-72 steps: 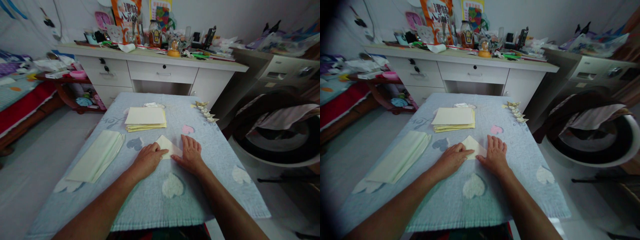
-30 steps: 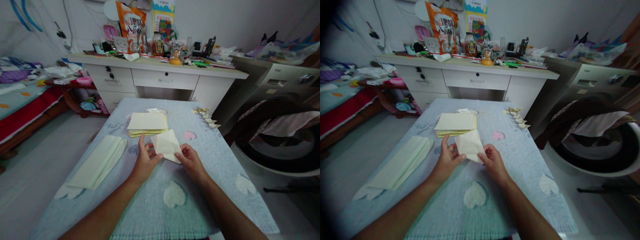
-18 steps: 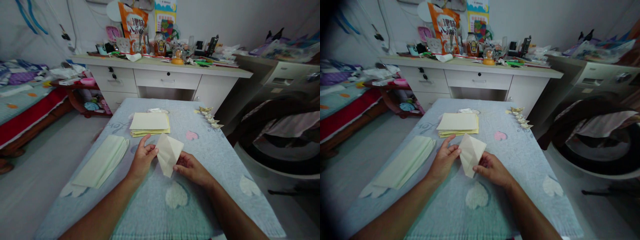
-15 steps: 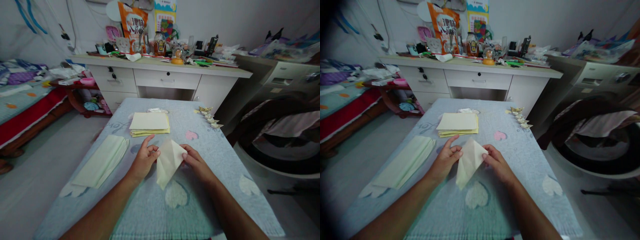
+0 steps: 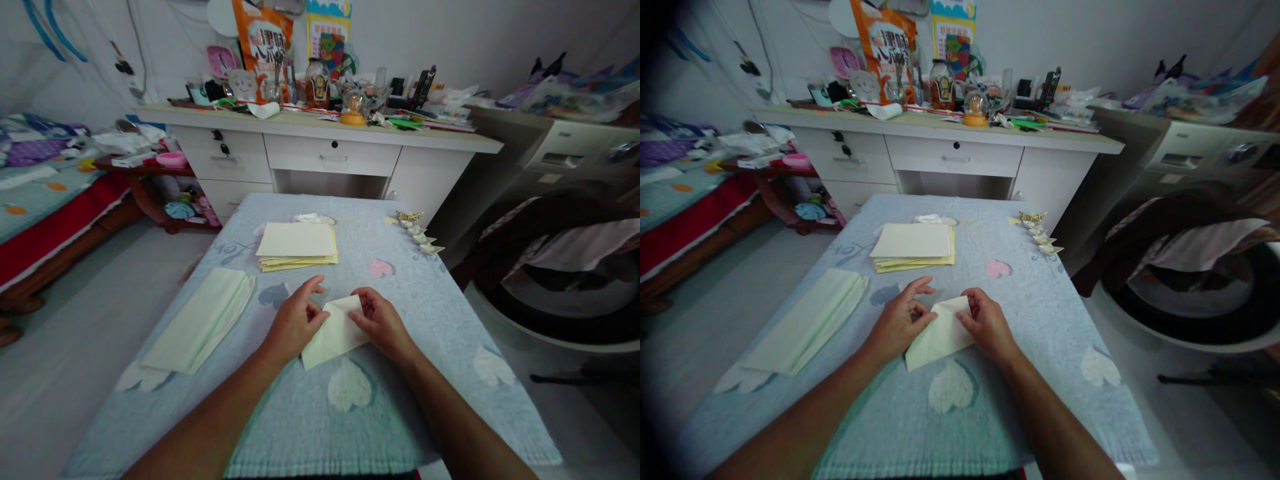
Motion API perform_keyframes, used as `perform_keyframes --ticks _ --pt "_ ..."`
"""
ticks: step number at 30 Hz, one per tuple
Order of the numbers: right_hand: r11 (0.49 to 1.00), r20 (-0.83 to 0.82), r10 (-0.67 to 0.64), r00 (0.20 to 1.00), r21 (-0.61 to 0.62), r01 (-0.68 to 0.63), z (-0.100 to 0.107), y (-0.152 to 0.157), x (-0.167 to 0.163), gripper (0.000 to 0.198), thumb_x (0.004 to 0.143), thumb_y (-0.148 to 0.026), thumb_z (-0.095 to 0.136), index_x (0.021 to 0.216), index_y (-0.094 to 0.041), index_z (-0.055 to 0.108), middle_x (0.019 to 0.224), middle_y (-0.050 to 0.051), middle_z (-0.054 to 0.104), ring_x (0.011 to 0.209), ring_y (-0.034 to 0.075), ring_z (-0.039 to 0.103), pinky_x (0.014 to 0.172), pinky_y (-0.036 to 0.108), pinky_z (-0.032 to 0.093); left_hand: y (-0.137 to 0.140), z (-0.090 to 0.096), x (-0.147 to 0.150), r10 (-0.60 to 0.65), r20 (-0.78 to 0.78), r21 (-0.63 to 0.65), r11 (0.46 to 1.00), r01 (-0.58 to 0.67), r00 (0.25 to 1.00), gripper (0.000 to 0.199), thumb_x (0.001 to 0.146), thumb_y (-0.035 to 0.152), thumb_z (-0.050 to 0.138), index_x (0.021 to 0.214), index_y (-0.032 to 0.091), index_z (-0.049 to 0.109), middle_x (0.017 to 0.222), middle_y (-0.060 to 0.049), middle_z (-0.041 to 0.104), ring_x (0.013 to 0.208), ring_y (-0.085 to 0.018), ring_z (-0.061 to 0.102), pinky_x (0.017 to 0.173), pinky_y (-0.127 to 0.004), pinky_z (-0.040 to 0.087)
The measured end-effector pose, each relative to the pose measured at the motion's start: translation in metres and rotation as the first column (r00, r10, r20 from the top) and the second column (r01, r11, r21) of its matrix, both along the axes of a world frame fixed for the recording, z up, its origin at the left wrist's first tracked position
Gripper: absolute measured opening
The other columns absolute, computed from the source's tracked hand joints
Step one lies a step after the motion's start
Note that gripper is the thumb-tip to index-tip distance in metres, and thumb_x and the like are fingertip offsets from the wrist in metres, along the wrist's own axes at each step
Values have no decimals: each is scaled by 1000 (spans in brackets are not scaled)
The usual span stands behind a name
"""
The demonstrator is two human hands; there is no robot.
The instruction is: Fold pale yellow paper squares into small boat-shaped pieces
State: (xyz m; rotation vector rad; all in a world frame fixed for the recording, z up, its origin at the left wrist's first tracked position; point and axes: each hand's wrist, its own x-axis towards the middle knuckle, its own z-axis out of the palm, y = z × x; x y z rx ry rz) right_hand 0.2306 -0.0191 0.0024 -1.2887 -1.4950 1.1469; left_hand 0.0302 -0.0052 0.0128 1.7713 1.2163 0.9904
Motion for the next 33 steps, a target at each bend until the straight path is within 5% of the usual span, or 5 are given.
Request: perform_keyframes --ticks 4,9,16,25,33 --pt "992 327 -65 943 128 24 2 -1 -4 6 76 -17 58 80 -20 55 67 -4 48 63 13 45 59 24 34 7 -7 1 53 -107 102 994 -42 993 42 75 10 57 115 20 50 108 -5 61 63 -9 61 68 -26 51" --pt "951 500 -98 861 301 -66 0 0 -10 17 72 -7 54 84 -19 57 74 0 51 73 16 47 69 28 38 10 -11 0 30 -311 218 975 41 950 22 76 8 58 95 19 58 94 -2 61 79 -15 60 78 -31 49" --pt "909 593 -92 800 379 -176 -2 -3 -12 16 75 -5 53 82 -17 59 80 4 55 78 19 48 72 29 39 9 -10 -5 45 -474 305 945 116 880 5 79 16 63 81 19 66 86 -3 61 87 -20 53 83 -36 42" --pt "879 682 -25 731 364 -309 -3 -8 -10 40 73 0 50 103 -20 67 88 5 57 86 20 48 78 32 37 6 -15 -10 -42 -470 277 942 193 881 16 86 19 57 93 21 71 86 -4 65 86 -19 55 80 -34 43" --pt "851 698 0 716 376 -366 1 -12 -12 34 74 -5 56 102 -19 68 101 8 61 95 22 48 86 38 39 5 -12 -10 -38 -491 270 943 194 870 17 86 18 56 96 20 70 89 -5 64 88 -20 55 82 -34 44"
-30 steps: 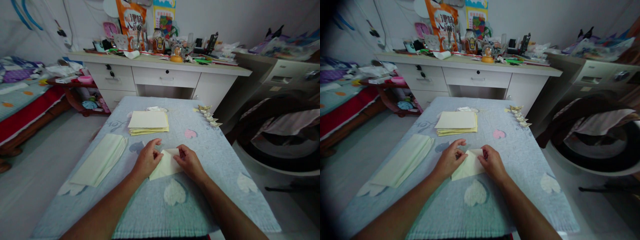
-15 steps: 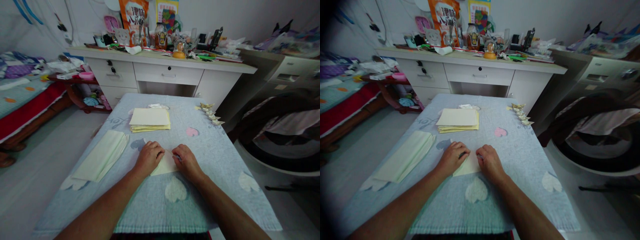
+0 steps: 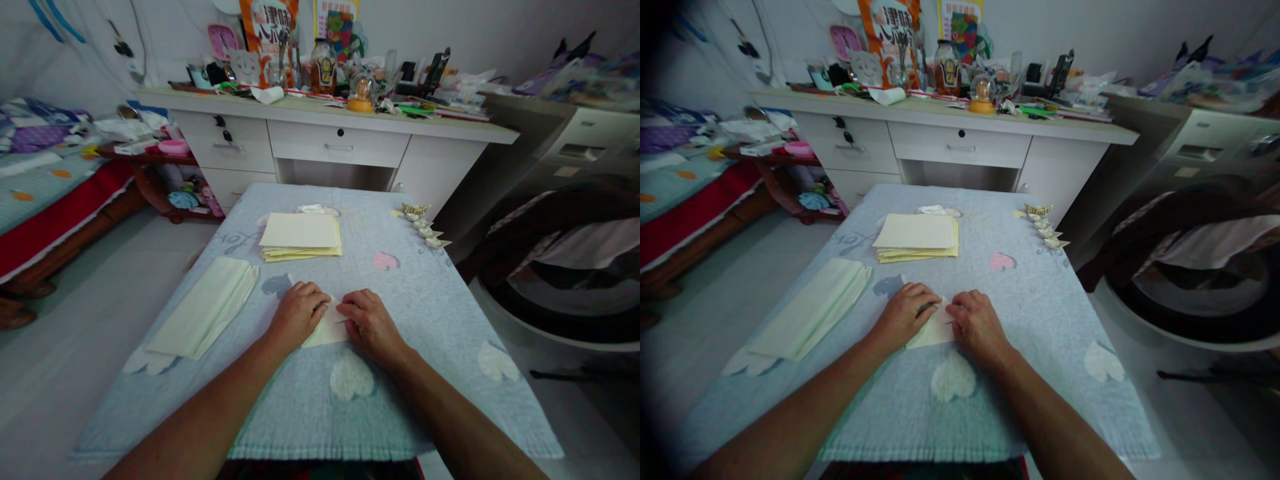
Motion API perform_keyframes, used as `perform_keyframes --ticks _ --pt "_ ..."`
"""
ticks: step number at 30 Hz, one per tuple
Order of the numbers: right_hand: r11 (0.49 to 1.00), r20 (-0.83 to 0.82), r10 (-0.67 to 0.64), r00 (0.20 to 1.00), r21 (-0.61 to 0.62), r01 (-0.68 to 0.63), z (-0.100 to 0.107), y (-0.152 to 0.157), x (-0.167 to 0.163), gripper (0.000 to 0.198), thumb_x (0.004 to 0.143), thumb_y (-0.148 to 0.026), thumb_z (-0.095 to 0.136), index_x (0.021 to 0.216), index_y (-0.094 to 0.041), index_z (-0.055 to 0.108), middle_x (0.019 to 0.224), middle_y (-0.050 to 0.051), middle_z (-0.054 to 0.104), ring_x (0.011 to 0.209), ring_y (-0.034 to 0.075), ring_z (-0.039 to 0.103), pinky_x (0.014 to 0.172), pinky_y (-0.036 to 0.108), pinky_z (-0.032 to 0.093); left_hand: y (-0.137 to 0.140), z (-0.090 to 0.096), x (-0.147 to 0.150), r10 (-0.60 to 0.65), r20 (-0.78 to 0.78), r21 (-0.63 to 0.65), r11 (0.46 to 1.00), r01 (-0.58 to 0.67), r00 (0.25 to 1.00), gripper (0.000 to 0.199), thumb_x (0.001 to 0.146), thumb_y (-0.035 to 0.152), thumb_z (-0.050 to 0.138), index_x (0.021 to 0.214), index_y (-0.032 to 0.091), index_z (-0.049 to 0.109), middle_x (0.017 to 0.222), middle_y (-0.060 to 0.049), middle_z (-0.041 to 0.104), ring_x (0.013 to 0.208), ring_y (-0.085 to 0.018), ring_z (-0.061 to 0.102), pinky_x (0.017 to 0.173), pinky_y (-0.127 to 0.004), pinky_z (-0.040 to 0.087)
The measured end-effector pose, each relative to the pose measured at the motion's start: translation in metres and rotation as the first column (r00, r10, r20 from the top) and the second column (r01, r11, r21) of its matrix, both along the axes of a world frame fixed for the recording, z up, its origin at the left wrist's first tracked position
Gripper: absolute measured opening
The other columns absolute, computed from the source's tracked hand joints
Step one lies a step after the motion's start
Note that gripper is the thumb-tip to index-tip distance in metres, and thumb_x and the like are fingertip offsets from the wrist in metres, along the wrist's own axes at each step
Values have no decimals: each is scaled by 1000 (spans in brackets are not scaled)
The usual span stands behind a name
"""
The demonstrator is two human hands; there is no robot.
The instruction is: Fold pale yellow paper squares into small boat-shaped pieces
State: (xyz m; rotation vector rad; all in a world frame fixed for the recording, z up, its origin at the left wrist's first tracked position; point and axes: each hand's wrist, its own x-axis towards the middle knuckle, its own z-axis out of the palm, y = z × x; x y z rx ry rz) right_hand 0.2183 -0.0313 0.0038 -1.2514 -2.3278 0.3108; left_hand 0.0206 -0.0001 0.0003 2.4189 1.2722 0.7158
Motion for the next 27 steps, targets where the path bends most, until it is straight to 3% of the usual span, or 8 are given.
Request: perform_keyframes --ticks 18,27 --pt "995 39 98 994 8 -99 3 0 4 40 83 -5 53 116 -23 66 116 4 66 97 23 49 86 40 41 0 -1 -1 15 -21 6 1000 -15 1000 22 84 17 59 103 22 70 91 -5 61 90 -21 51 82 -35 45" --pt "994 97 107 989 18 -110 2 -1 5 32 85 -10 54 113 -21 66 120 4 65 99 24 48 88 40 40 1 0 -2 -16 -31 -8 1000 16 999 27 85 16 58 109 20 68 94 -6 62 91 -21 52 84 -34 44"
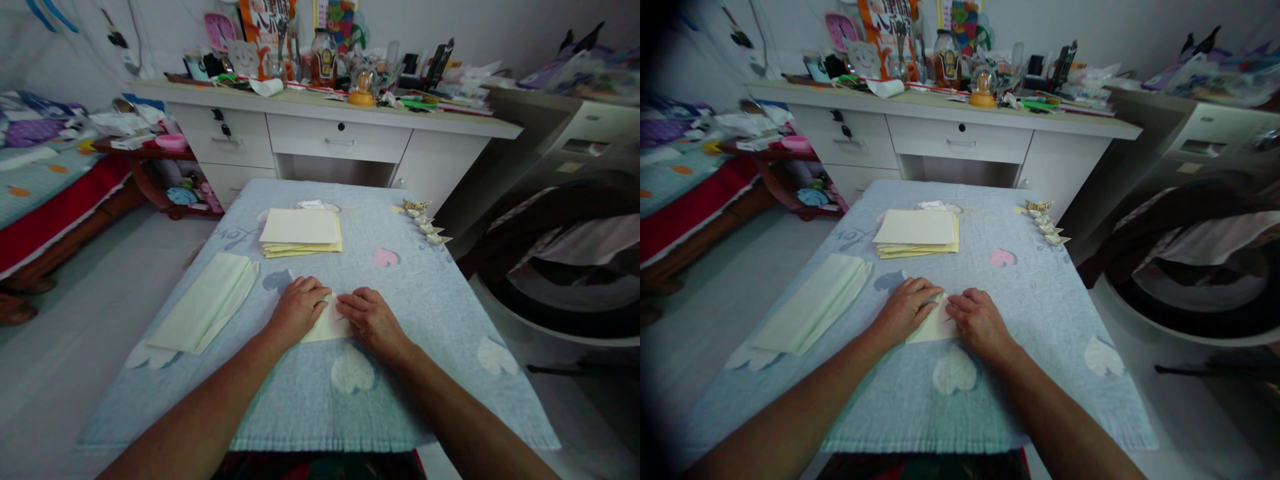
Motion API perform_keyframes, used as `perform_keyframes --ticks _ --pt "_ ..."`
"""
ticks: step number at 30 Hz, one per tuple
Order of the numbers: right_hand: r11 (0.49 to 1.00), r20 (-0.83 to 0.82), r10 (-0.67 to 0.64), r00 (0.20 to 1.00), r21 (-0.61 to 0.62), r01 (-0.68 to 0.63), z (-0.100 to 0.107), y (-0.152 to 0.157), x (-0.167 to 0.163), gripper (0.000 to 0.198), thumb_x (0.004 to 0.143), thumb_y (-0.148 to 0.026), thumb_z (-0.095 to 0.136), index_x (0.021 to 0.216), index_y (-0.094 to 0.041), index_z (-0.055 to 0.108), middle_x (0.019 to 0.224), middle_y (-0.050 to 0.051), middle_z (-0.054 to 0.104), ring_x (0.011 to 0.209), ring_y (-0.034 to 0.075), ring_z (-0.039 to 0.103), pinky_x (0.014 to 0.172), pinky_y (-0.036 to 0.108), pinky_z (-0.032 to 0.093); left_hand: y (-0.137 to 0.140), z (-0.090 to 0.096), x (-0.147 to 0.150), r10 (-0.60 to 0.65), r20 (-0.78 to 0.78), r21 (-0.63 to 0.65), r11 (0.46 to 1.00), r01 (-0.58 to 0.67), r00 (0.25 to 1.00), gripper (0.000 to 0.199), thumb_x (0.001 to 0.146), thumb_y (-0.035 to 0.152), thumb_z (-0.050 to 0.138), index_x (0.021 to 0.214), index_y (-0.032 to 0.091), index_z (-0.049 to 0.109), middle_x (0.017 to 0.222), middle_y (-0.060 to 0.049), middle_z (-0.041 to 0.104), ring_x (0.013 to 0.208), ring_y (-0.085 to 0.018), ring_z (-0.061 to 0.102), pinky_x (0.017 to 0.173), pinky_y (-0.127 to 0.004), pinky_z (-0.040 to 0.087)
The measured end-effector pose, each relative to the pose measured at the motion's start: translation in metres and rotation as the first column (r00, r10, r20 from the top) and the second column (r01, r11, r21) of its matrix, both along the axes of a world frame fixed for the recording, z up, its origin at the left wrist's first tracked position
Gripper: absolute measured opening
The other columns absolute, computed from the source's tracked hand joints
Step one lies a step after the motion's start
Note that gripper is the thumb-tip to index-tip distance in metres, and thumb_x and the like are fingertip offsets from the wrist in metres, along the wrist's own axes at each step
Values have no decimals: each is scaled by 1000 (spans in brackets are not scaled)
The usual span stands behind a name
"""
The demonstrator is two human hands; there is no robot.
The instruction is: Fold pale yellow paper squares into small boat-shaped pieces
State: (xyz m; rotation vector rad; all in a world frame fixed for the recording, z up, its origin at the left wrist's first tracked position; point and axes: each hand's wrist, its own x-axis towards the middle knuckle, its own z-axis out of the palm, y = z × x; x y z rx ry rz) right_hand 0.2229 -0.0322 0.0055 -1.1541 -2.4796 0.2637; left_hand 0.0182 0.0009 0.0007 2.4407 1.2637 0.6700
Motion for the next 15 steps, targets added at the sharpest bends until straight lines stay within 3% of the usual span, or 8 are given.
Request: perform_keyframes --ticks 15 --pt "1000 62 20 998 7 -20 6 -4 -1 36 76 -7 55 109 -17 65 120 8 63 99 24 47 88 40 41 2 -6 0 -4 -64 20 1000 5 998 29 86 15 57 110 26 68 93 -3 58 90 -18 49 82 -33 43"
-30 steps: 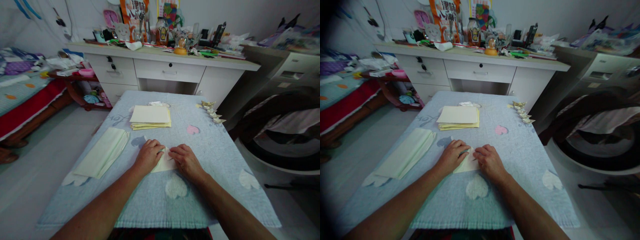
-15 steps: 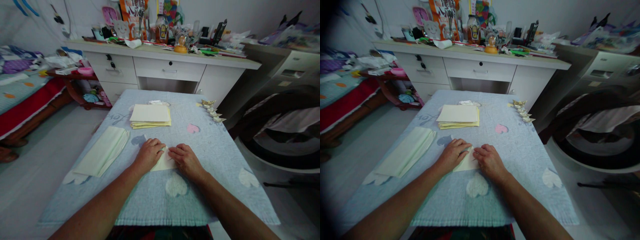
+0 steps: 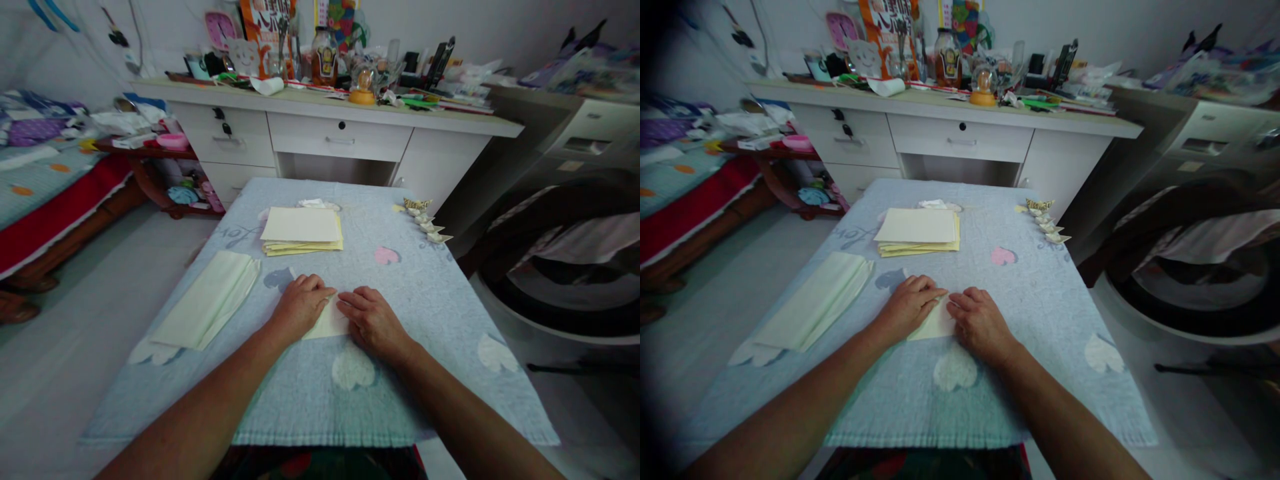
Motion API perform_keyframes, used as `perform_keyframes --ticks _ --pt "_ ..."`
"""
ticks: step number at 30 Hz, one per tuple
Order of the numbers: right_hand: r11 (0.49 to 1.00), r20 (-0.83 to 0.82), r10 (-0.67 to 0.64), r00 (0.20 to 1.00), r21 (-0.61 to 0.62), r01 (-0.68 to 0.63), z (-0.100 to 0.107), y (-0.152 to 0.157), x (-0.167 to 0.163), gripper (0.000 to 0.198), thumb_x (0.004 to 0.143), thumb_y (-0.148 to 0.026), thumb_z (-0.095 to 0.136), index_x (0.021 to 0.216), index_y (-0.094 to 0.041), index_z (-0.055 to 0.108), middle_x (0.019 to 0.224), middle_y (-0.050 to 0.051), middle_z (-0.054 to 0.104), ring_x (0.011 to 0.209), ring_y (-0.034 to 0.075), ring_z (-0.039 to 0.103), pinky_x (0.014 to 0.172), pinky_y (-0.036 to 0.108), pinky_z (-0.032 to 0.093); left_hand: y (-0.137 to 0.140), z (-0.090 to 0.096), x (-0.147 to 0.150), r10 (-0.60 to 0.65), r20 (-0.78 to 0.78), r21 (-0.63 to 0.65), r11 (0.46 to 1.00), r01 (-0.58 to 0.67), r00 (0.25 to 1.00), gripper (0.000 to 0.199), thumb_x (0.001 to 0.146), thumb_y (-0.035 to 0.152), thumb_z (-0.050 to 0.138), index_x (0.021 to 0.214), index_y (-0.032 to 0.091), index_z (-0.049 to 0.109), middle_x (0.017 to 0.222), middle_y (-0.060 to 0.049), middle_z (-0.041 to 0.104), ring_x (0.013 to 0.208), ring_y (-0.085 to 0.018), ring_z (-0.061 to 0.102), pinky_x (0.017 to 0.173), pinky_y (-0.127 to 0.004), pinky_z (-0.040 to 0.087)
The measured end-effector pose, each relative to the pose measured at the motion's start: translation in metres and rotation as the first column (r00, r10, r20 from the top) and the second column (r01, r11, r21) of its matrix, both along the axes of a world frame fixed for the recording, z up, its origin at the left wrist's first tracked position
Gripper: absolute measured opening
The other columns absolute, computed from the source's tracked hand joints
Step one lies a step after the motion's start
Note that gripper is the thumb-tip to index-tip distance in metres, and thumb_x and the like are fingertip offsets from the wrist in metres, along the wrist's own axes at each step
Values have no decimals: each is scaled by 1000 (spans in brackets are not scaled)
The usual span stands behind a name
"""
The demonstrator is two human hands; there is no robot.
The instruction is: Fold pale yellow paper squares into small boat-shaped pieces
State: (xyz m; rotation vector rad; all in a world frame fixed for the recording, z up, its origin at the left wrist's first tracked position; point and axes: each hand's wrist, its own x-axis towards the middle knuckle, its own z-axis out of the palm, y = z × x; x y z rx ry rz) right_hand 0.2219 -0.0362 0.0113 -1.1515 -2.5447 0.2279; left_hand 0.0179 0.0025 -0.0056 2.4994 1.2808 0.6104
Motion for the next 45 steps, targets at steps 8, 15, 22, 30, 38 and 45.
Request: perform_keyframes --ticks 8,15,22,30,38,45 --pt "1000 -51 12 999 -15 -13 -1 -1 -1 41 73 -7 52 112 -14 64 125 9 61 106 26 47 91 43 42 -2 2 0 3 -7 -27 1000 -3 1000 31 85 15 57 114 24 66 98 -4 59 93 -19 50 87 -35 44" --pt "1000 -91 15 996 -16 -17 -2 -1 -1 44 71 -6 51 113 -14 63 125 9 61 112 26 47 96 45 41 0 1 1 -3 -23 -19 1000 2 1000 33 86 16 57 117 26 63 99 -3 59 93 -20 50 88 -35 43" --pt "1000 -101 22 995 -13 -23 -2 0 -1 46 69 -5 51 112 -14 63 125 9 62 113 27 46 98 45 40 1 -2 0 -9 -57 4 1000 9 998 42 87 19 56 128 24 53 106 -5 59 98 -21 49 91 -36 42" --pt "999 -90 24 996 -39 -27 2 -1 0 40 71 -8 51 109 -13 63 127 11 60 115 27 46 100 45 39 1 -3 0 -16 -54 3 1000 16 998 42 86 17 56 127 27 55 103 -4 58 96 -20 49 89 -35 42" --pt "998 -122 44 992 -44 -50 5 0 2 46 69 -7 51 113 -15 62 126 9 61 117 26 45 101 45 38 0 -1 1 -18 -87 23 1000 20 996 34 88 17 55 119 28 62 97 -4 58 90 -19 48 83 -33 42" --pt "997 -123 49 991 -50 -56 8 1 4 50 68 -7 50 116 -18 62 129 8 60 114 26 47 98 46 38 -1 1 2 -24 -198 76 996 40 980 29 91 21 51 117 29 62 95 -3 59 86 -19 47 75 -32 39"
